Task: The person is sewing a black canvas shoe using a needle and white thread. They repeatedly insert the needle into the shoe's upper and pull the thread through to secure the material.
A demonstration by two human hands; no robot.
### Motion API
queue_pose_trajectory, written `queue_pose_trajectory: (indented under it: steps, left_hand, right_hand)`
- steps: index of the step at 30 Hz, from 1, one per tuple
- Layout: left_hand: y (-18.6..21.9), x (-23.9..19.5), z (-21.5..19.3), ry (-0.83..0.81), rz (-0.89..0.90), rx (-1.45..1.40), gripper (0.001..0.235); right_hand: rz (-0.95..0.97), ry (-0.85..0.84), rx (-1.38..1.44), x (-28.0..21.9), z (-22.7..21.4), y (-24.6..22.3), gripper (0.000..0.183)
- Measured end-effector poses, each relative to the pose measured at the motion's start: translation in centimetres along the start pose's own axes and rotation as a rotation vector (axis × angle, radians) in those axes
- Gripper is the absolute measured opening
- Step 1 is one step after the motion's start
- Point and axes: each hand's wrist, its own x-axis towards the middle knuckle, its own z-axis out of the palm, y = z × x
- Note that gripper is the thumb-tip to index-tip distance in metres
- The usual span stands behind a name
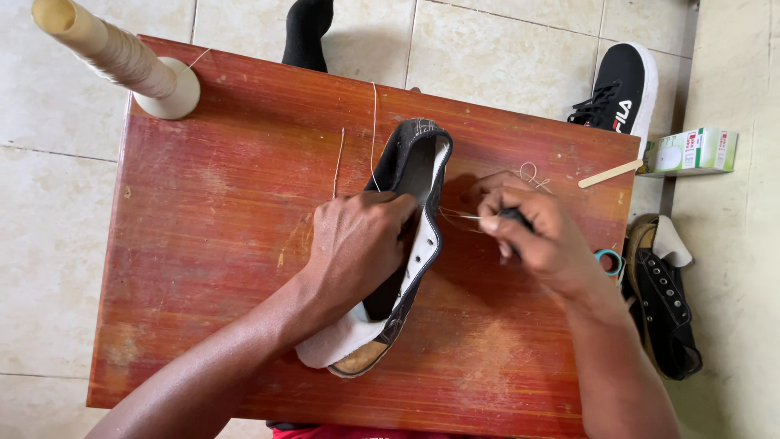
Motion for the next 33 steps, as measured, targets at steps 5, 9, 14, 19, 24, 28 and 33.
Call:
queue_pose_trajectory:
  steps: [5,9,14,19,24,28,33]
  left_hand:
    - [0.9,-0.1,-0.1,0.142,-0.065,-0.087,0.027]
    - [2.0,0.0,-1.6,0.345,-0.043,-0.199,0.028]
    - [3.3,-0.4,-2.5,0.586,0.315,-0.098,0.017]
    - [5.3,-0.6,-1.3,0.432,0.447,-0.164,0.028]
    - [5.6,-0.6,-0.3,0.255,0.508,-0.265,0.025]
    - [5.3,-2.8,-2.4,0.215,0.577,-0.307,0.006]
    - [4.8,-5.5,-4.6,0.126,0.540,-0.385,0.005]
  right_hand:
    - [-0.053,0.096,0.348,-0.8,-1.3,-2.0,0.035]
    - [-0.148,0.141,0.540,-1.4,-2.1,0.0,0.031]
    - [-0.068,0.049,0.584,-3.0,-2.5,-2.4,0.029]
    - [-0.073,-0.083,0.739,-3.7,-2.2,-3.2,0.025]
    - [-0.119,-0.185,1.042,-3.6,-3.5,-2.7,0.013]
    - [-0.027,0.087,0.961,-1.9,-4.6,-1.7,0.014]
    - [0.213,0.442,0.858,-0.7,-5.9,-0.2,0.015]
